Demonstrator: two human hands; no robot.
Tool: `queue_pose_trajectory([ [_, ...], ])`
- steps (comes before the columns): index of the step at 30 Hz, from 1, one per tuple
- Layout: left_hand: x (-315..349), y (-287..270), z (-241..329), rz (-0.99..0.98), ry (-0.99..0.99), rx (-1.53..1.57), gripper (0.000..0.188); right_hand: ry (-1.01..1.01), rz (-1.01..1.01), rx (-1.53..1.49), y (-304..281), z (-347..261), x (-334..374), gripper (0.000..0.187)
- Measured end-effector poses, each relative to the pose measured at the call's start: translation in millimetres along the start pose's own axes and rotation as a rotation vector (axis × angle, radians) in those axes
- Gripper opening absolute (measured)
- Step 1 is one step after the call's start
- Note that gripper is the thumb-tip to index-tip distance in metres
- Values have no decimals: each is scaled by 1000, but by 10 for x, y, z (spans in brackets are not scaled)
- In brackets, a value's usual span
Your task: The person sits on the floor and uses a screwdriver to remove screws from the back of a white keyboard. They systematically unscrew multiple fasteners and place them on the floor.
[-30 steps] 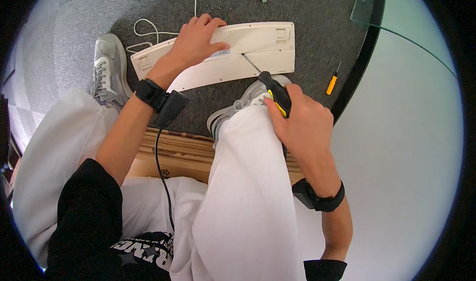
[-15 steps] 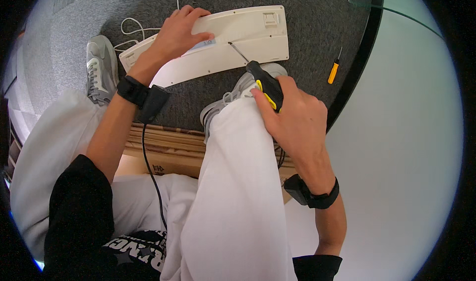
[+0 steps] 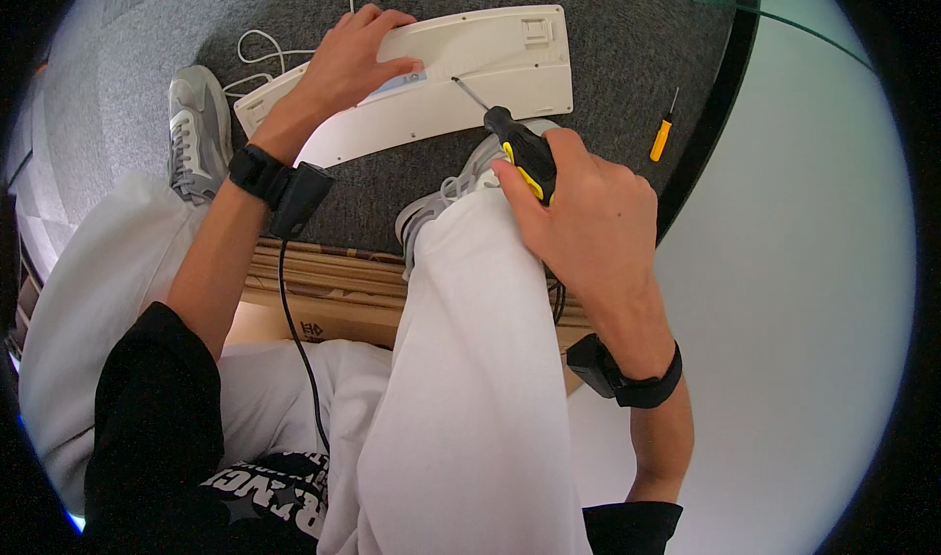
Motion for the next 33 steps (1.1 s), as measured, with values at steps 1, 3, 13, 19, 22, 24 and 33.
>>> queue_pose_trajectory([
  [1, -1, 1, 0, -1, -1, 1, 53, 2, 0, -1, 0, -3, -2, 33],
  [3, -2, -3, 5, 6, 3, 8, 53, 26, -13, -10, 16, 10, -7, 33],
  [13, 0, 4, 3, -3, -1, -16, 54, 26, 2, 46, 2, -43, -13, 36],
  [19, 4, -4, 11, 9, 8, -19, 54, 57, 14, 33, -37, -71, -24, 36],
  [22, -1, -2, 5, 14, 9, -19, 54, 83, -6, 34, -10, -65, -24, 35],
  [24, -1, -2, 5, 22, 14, -21, 54, 123, -44, 50, 18, -44, -25, 34],
  [33, 14, -30, 29, 41, 25, -19, 52, 23, 34, 296, -108, -461, -304, 44],
])
Point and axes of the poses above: each hand's wrist, its own x-axis away from the middle knuckle, its own y-axis out of the palm, z = x × y, the point moved 8 cm from there along -x, towards the middle knuckle, and after that the axes turned 11 degrees about y, right-handed, at the moved point
